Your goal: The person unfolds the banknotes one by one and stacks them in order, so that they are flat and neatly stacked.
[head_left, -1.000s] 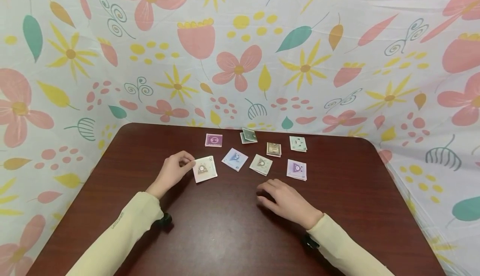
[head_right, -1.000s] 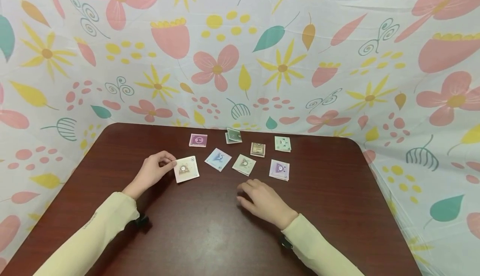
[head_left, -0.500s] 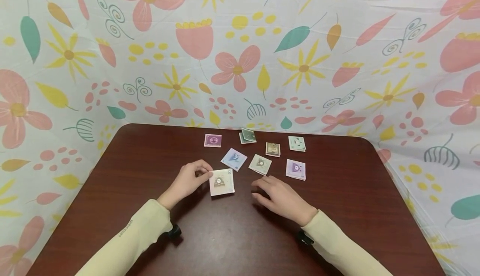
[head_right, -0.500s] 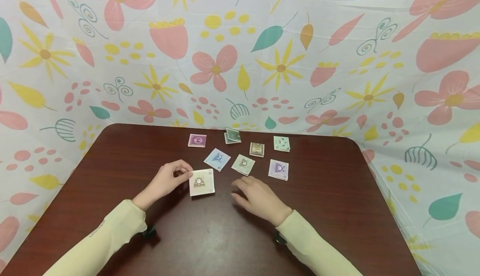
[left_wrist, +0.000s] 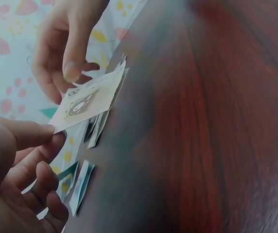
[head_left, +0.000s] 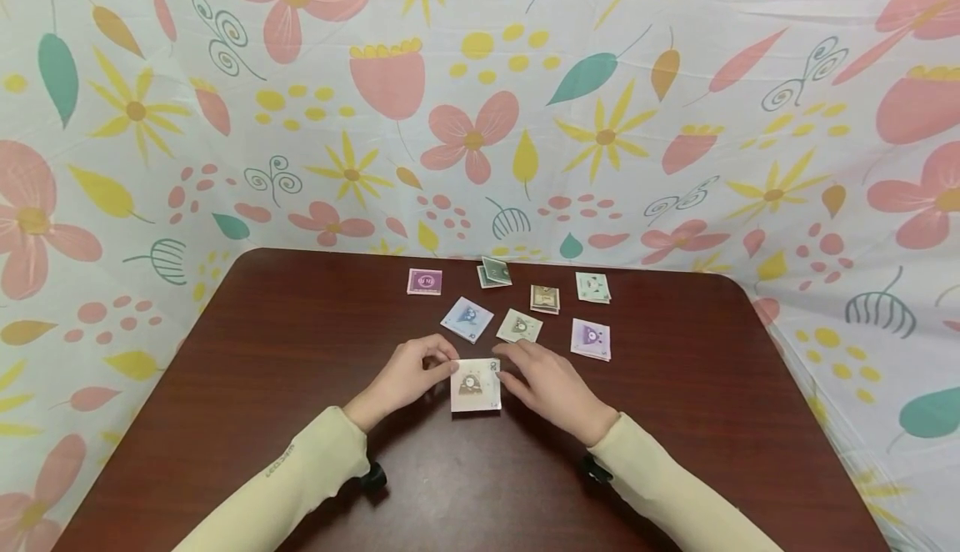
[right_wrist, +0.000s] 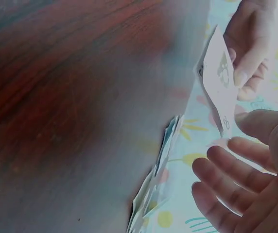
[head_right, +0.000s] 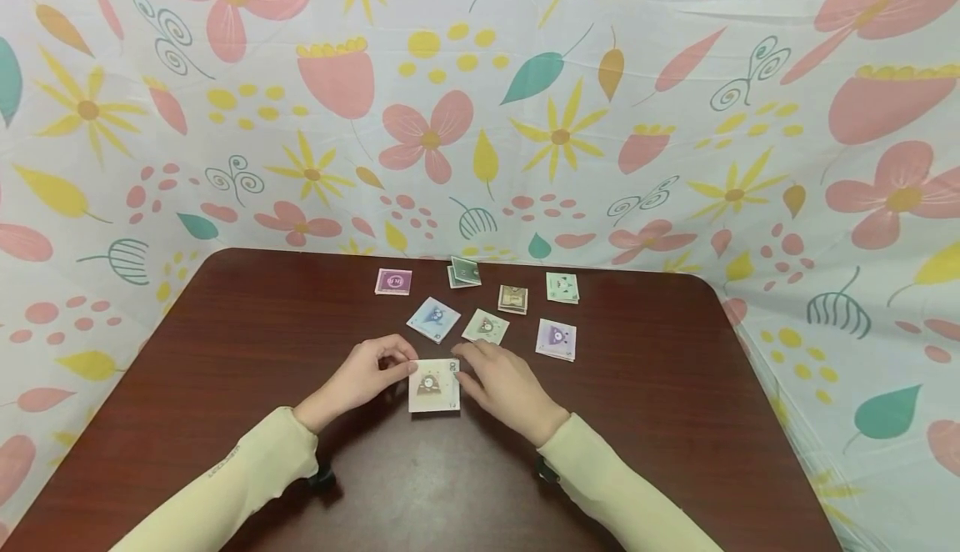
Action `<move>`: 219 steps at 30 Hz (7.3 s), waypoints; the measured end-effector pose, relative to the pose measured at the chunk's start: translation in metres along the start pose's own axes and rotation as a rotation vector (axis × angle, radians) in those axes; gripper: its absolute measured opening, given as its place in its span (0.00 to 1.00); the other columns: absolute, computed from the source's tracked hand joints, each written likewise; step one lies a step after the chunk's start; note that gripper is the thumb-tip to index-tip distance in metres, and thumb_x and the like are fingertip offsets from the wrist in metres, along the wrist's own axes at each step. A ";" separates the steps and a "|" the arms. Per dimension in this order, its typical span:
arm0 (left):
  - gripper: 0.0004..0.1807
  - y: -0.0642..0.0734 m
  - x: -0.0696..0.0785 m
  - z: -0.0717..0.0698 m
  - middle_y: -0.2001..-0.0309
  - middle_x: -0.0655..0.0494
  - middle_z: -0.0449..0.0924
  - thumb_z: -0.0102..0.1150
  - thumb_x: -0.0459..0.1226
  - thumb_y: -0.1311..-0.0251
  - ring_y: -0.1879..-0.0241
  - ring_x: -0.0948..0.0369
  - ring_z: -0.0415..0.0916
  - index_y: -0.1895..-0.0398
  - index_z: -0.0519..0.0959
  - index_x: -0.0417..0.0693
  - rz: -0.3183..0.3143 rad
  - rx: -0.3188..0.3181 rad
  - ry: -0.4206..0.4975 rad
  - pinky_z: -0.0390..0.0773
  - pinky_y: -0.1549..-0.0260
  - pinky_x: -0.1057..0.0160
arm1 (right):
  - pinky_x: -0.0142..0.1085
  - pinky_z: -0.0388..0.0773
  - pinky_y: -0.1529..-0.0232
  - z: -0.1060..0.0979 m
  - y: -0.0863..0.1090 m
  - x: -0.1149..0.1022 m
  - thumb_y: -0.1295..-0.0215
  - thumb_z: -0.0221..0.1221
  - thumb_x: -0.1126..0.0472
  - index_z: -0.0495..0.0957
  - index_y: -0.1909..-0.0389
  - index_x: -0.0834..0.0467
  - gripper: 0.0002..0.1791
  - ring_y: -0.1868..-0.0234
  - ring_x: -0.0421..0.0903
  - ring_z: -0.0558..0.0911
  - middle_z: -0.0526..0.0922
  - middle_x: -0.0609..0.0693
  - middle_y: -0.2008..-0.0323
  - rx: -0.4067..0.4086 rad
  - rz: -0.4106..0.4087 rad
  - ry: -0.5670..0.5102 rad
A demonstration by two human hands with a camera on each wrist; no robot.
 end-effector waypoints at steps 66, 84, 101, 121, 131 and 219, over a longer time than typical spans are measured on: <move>0.06 -0.043 0.008 0.011 0.68 0.54 0.87 0.62 0.27 0.32 0.76 0.63 0.75 0.55 0.83 0.35 -0.015 -0.400 0.225 0.79 0.70 0.59 | 0.33 0.79 0.63 -0.006 0.000 0.007 0.37 0.71 0.69 0.87 0.64 0.51 0.08 0.62 0.36 0.81 0.86 0.41 0.64 0.152 0.097 -0.392; 0.08 -0.032 0.001 0.002 0.65 0.45 0.88 0.60 0.33 0.28 0.66 0.50 0.81 0.58 0.87 0.38 0.049 -0.412 0.184 0.79 0.65 0.62 | 0.31 0.80 0.64 -0.019 0.009 0.024 0.37 0.71 0.70 0.86 0.64 0.52 0.09 0.65 0.37 0.82 0.87 0.45 0.65 0.232 0.175 -0.399; 0.04 -0.010 -0.012 -0.008 0.65 0.58 0.88 0.66 0.33 0.32 0.74 0.65 0.77 0.59 0.89 0.45 0.072 -0.227 0.010 0.77 0.71 0.68 | 0.34 0.79 0.63 -0.016 0.026 0.040 0.35 0.69 0.69 0.83 0.65 0.50 0.09 0.66 0.34 0.81 0.86 0.38 0.68 0.156 0.186 -0.351; 0.09 0.004 -0.010 0.002 0.63 0.59 0.83 0.71 0.31 0.39 0.69 0.65 0.73 0.56 0.85 0.48 0.140 -0.235 -0.290 0.74 0.66 0.67 | 0.36 0.81 0.60 0.002 0.034 0.044 0.35 0.69 0.69 0.85 0.60 0.55 0.07 0.64 0.37 0.84 0.87 0.42 0.66 -0.047 0.218 -0.263; 0.14 0.009 -0.014 0.009 0.61 0.63 0.81 0.77 0.40 0.42 0.60 0.62 0.78 0.55 0.85 0.52 0.071 -0.252 -0.439 0.78 0.60 0.57 | 0.33 0.80 0.64 0.011 0.038 0.039 0.40 0.70 0.72 0.83 0.56 0.61 0.12 0.66 0.39 0.81 0.83 0.47 0.65 -0.140 0.140 -0.244; 0.12 -0.108 -0.025 -0.012 0.63 0.54 0.83 0.73 0.40 0.36 0.63 0.57 0.78 0.58 0.78 0.47 0.057 -0.194 -0.709 0.80 0.61 0.54 | 0.40 0.75 0.56 0.007 0.041 0.037 0.38 0.73 0.64 0.82 0.50 0.58 0.16 0.59 0.43 0.72 0.76 0.47 0.62 -0.224 0.094 -0.119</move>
Point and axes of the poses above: each hand's wrist, its own y-axis away from the middle knuckle, its own z-axis out of the palm, x = y × z, the point moved 4 cm from there along -y, towards the middle knuckle
